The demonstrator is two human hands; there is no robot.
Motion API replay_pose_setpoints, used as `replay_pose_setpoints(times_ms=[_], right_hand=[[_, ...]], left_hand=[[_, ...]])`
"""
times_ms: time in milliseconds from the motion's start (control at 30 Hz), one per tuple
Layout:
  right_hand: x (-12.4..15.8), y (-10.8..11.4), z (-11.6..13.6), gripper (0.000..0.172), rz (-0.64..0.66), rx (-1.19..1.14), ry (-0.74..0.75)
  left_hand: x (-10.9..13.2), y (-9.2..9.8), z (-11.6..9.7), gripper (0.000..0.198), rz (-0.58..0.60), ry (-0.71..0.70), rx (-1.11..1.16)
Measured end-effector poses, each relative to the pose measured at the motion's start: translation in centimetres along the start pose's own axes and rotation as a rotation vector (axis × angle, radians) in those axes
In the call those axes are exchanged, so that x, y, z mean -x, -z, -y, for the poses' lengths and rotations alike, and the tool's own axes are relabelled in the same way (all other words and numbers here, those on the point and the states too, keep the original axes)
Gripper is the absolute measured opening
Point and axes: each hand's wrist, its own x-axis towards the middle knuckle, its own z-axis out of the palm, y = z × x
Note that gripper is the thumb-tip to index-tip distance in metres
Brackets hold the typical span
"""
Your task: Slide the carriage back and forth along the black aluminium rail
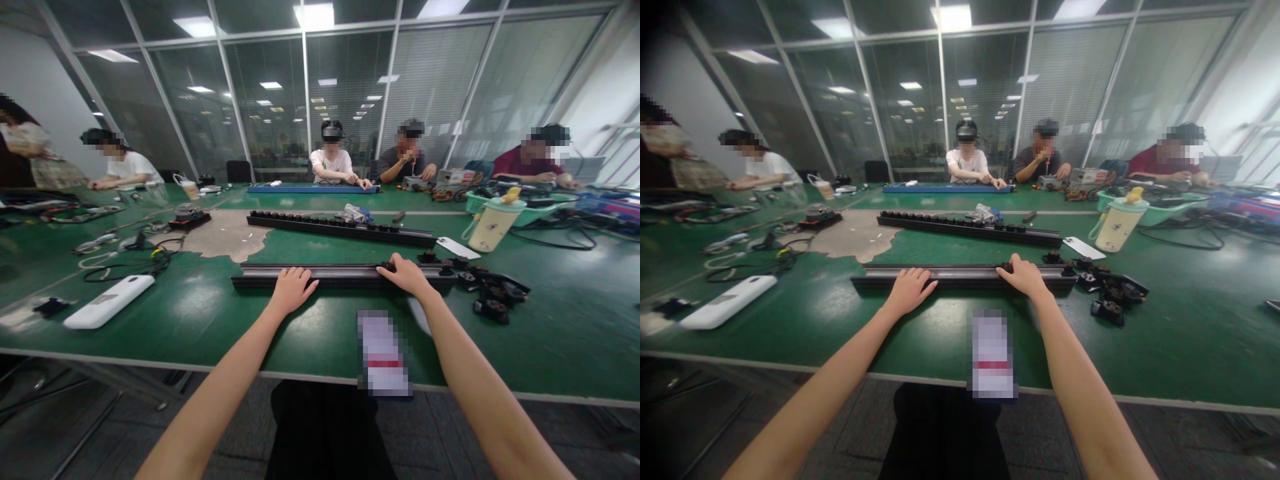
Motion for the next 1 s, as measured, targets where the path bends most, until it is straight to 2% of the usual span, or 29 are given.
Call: replay_pose_setpoints(times_ms=[400, 1000], right_hand=[[0.27, 0.35, 0.90, 0.041, 0.020, 0.102, -0.058], [0.47, 0.48, 0.55, 0.041, 0.005, 0.118, -0.064]], left_hand=[[0.02, 0.06, -0.03, 0.041, 0.012, 0.005, 0.015], [-0.03, -0.03, -0.02, 0.041, 0.006, 0.005, 0.014]])
